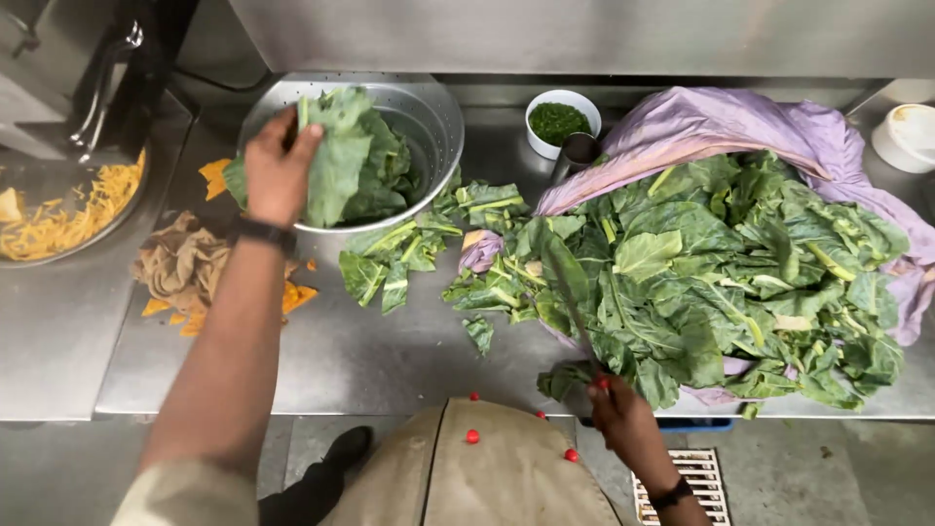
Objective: The person uses shears to trim the stems off large green leafy vegetables and places the trimmed leaves into a metal colander. The person repeatedly picks up leaves, cuts the stems, and deposits the leaves into the colander while the stems accumulate on the counter.
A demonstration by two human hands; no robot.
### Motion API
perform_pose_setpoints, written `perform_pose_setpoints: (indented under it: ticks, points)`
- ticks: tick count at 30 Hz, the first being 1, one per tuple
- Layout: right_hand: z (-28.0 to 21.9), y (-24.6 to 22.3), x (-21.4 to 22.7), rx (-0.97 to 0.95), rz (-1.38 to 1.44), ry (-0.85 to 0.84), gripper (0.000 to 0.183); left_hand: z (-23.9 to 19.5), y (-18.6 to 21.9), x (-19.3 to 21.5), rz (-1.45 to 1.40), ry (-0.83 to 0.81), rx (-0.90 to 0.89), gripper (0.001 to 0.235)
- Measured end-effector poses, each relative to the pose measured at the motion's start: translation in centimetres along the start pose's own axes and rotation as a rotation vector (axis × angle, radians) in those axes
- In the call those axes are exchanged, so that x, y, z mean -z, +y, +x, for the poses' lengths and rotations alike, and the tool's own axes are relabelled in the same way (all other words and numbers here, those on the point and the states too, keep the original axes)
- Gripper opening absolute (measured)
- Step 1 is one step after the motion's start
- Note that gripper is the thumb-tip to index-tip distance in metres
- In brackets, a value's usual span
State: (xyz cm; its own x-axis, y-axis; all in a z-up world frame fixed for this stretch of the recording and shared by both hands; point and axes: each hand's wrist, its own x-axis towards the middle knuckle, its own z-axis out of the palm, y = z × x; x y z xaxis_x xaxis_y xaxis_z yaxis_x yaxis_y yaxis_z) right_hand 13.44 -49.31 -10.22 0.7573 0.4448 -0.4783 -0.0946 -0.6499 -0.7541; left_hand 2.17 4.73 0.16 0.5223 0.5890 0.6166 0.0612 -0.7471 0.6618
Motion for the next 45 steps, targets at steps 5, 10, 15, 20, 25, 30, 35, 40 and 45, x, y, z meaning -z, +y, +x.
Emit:
perform_pose_setpoints:
  ticks: [5, 10, 15, 20, 25, 30, 35, 40, 45]
  points:
    - [-3.0, -1.8, 1.0, -0.023, 0.135, 0.108, 0.025, -2.9, 3.1, -4.2, 0.188, 0.188, -0.159, 0.026]
    - [-5.5, 0.6, 3.0, -0.056, 0.304, 0.234, 0.022, -15.5, 10.8, -13.5, 0.078, -0.459, -0.363, 0.063]
    - [-6.3, 0.2, 4.8, 0.023, 0.3, 0.36, 0.024, -15.7, 9.8, -23.2, 0.237, -0.597, -0.21, 0.075]
    - [-6.2, 0.5, 6.7, 0.069, 0.279, 0.355, 0.021, -14.8, 5.8, -24.4, 0.172, -0.454, 0.097, 0.069]
    - [-5.4, 2.8, 9.3, 0.098, 0.425, 0.369, 0.021, -13.2, 5.0, -17.2, 0.525, -0.077, -0.071, 0.07]
    - [-2.5, 3.1, 12.1, 0.149, 0.482, 0.344, 0.021, -16.6, 12.8, -23.5, 0.545, -0.278, -0.201, 0.014]
    - [-0.6, 2.1, 13.9, 0.197, 0.439, 0.245, 0.02, -20.6, 18.9, -33.9, 0.433, -1.175, 0.136, 0.073]
    - [-0.4, 2.2, 14.5, 0.219, 0.438, 0.177, 0.019, -22.4, 17.8, -37.0, 0.249, -0.934, 0.395, 0.038]
    - [-0.6, 3.6, 16.0, 0.213, 0.42, 0.213, 0.019, -21.6, 14.4, -31.3, -0.218, -0.385, 0.682, 0.024]
